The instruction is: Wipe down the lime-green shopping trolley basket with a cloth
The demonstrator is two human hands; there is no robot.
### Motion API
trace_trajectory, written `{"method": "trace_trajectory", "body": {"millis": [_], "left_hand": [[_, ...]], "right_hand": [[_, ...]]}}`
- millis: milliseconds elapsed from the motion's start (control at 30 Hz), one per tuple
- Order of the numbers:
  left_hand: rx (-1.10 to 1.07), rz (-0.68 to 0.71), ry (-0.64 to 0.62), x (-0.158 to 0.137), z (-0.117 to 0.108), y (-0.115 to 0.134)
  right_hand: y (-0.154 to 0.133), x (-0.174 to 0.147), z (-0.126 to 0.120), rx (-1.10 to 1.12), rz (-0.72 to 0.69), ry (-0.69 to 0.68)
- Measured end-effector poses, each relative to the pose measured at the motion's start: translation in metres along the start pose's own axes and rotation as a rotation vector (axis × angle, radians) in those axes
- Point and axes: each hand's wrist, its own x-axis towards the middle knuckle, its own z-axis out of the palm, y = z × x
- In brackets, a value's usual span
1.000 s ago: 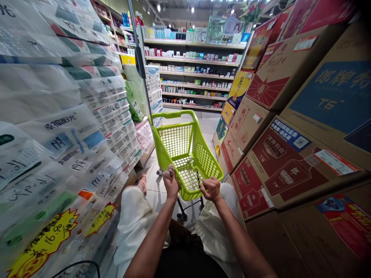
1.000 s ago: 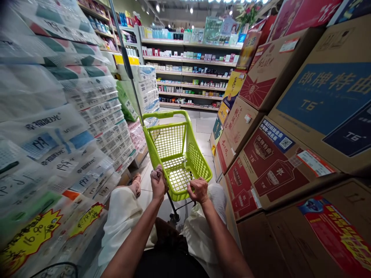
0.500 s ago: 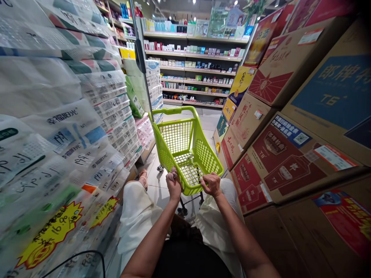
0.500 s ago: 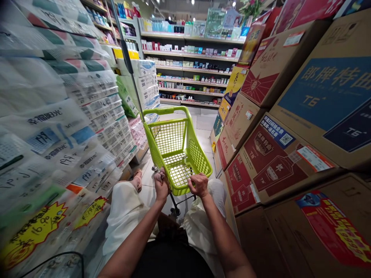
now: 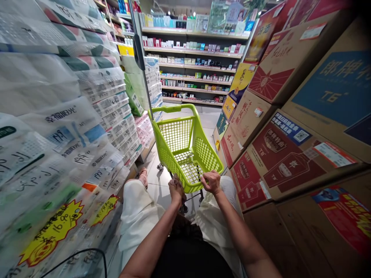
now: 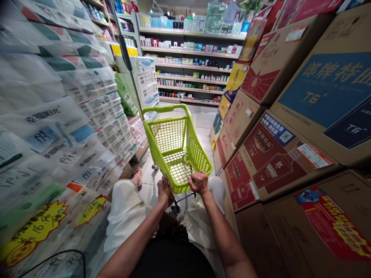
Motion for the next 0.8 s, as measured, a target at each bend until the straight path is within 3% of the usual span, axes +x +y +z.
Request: {"method": "trace_trajectory", "body": {"millis": [133, 233, 367, 600, 800], "left_hand": [[0.004, -0.104, -0.012, -0.008, -0.002, -0.012], [-0.008, 0.008, 0.034, -0.001, 0.002, 0.004], [0.071, 0.107, -0.001, -0.001, 0.003, 0.014], [0.133, -0.105, -0.012, -0.033, -0.004, -0.022], [0.041, 0.008, -0.004, -0.016, -0.003, -0.002]], "right_hand": [[0.0, 0.0, 0.001, 0.003, 0.005, 0.011], [0.001, 0.0, 0.001, 0.002, -0.003, 0.017], [0.0, 0.001, 0.0, 0.002, -0.014, 0.037], [0.003, 0.0, -0.002, 0.014, -0.02, 0.054], [0.003, 0.002, -0.002, 0.012, -0.03, 0.051]]}}
